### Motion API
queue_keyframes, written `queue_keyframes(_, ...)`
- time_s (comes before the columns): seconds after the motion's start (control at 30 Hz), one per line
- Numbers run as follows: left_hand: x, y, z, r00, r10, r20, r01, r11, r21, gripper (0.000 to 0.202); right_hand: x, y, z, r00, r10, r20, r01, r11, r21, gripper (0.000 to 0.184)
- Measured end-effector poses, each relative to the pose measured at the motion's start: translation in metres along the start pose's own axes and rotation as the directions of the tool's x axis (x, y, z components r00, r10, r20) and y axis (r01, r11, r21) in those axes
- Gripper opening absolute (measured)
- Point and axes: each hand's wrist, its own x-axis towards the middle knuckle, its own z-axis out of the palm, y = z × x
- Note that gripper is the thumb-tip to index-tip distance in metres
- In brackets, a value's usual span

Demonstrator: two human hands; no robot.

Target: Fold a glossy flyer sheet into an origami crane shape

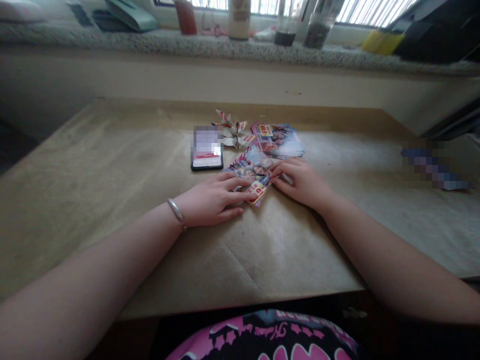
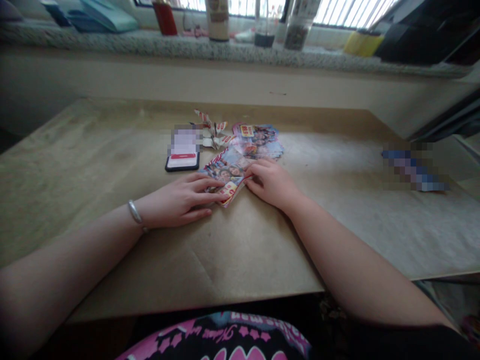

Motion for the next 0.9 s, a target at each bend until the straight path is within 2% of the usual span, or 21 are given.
queue_keyframes(0.13, -0.0001, 0.0006, -0.0003, 1.000, 0.011, -0.008, -0.010, 0.999, 0.038, 0.041, 0.0000, 0.0038, 0.0041, 0.992, 0.093, -0.081, -0.091, 0.995, 0.034, 0.009)
queue_keyframes(0.37, 0.0000, 0.0004, 0.0012, 0.999, 0.021, -0.027, -0.020, 0.998, 0.062, 0.041, 0.0002, 0.0060, 0.0070, 0.956, 0.256, -0.140, -0.249, 0.966, 0.066, 0.012)
queue_keyframes(0.67, -0.0004, 0.0036, 0.0011, 1.000, 0.005, -0.021, -0.003, 0.998, 0.068, 0.041, 0.0015, 0.0056, 0.0038, 0.916, 0.372, -0.154, -0.371, 0.928, 0.034, 0.022)
queue_keyframes(0.9, -0.0013, 0.0037, 0.0033, 0.999, -0.003, -0.050, 0.005, 0.999, 0.050, 0.039, 0.0037, 0.0063, 0.0055, 0.887, 0.450, -0.106, -0.430, 0.887, 0.170, 0.016)
